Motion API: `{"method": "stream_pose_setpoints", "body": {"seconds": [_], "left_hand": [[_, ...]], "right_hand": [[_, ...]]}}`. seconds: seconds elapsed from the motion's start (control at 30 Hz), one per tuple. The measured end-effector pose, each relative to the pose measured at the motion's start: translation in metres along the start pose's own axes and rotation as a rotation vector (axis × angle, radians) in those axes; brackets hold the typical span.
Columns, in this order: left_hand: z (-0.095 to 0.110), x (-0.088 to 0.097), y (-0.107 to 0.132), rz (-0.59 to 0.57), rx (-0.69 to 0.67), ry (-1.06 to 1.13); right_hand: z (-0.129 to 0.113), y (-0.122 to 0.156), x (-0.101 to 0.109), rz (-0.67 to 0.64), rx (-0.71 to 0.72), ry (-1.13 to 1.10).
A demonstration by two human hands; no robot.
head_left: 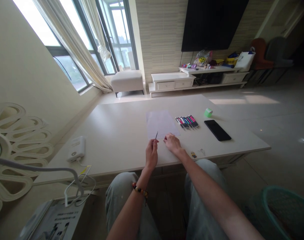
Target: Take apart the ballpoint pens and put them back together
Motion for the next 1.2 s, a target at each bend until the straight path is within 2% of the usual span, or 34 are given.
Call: {"method": "stream_pose_setpoints", "body": {"seconds": [0.07,0.23,0.37,0.47,0.67,1.0,1.1,1.2], "left_hand": [[-0.002,-0.001,0.000,-0.014,0.006,-0.018],[-0.007,-0.008,0.001,-0.067,0.009,-0.075],[-0.009,-0.015,0.002,-0.108,0.003,-0.098],[-0.010,-0.018,0.003,-0.126,-0.001,-0.103],[-0.011,-0.020,0.004,-0.140,0.007,-0.105],[-0.009,-0.019,0.004,-0.139,-0.001,-0.113],[-0.007,-0.018,0.004,-0.124,0.000,-0.101],[-0.006,-0.016,0.003,-0.109,-0.005,-0.089]], "right_hand": [[-0.004,0.001,0.010,0.038,0.045,-0.176],[-0.008,0.008,0.043,0.091,0.148,-0.965],[0.000,0.010,0.052,0.123,0.063,-1.226],[0.000,0.012,0.053,0.134,0.042,-1.267],[-0.008,0.014,0.050,0.079,0.079,-1.233],[-0.010,0.016,0.049,0.087,0.088,-1.195],[-0.014,0.015,0.041,0.013,0.117,-1.136],[-0.016,0.010,0.031,-0.127,0.153,-1.056]]}}
Point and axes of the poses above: each hand's wrist, its own y-axis away from the middle knuckle, its own x-axis out of the back of the hand, z = x × y, the point moved 8 cm from there along -y, towards the middle knuckle, and after that the axes turned 8 degrees about -x, right-handed, at the moved point
